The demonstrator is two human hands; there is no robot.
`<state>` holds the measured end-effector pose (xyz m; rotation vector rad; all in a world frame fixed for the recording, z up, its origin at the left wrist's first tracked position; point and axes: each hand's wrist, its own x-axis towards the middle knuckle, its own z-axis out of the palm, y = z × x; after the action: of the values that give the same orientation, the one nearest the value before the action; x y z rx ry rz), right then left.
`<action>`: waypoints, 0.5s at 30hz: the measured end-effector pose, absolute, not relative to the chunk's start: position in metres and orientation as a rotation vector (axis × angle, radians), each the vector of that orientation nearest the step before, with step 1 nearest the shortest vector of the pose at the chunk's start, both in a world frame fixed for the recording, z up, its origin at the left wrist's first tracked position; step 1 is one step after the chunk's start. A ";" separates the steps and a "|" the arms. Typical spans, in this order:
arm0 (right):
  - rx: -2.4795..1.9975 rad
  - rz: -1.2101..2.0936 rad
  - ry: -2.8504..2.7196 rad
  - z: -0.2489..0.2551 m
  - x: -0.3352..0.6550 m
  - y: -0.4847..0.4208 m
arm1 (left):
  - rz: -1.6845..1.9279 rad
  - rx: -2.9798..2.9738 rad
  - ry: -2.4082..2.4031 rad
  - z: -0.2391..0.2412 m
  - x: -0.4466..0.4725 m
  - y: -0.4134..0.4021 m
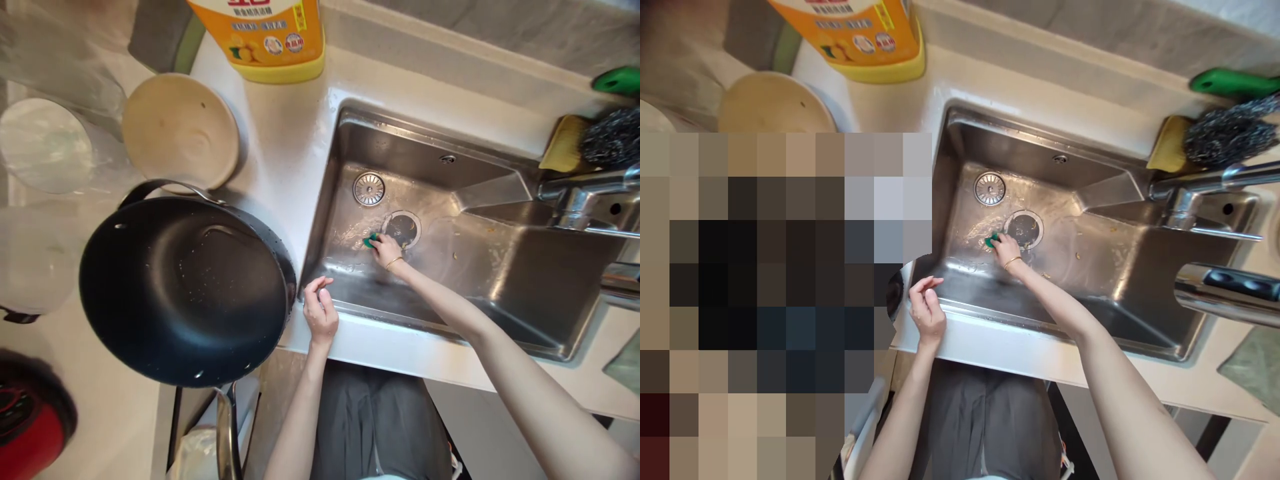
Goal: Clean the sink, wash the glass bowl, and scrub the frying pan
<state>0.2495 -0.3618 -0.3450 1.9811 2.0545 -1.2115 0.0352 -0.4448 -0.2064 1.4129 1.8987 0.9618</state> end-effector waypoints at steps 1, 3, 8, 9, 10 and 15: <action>2.102 -1.418 1.933 -0.343 0.234 -0.359 | 0.972 1.413 1.897 -0.207 0.035 -0.445; 2.249 -1.798 1.661 -0.341 0.190 -0.356 | 0.978 1.416 1.896 -0.208 0.035 -0.445; 2.533 -1.949 1.268 -0.347 0.093 -0.333 | 0.962 1.415 1.889 -0.208 0.034 -0.447; 2.617 -1.932 1.197 -0.349 0.085 -0.317 | 0.961 1.411 1.889 -0.208 0.033 -0.447; 2.704 -1.913 1.142 -0.350 0.083 -0.297 | 0.961 1.407 1.889 -0.208 0.033 -0.447; 3.169 -1.805 1.130 -0.337 0.094 -0.214 | 0.960 1.392 1.904 -0.207 0.033 -0.447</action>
<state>0.0940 -0.2141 -0.3367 3.1691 1.1301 -1.8053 0.0330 -0.4471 -0.2071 1.3915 1.9041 0.9596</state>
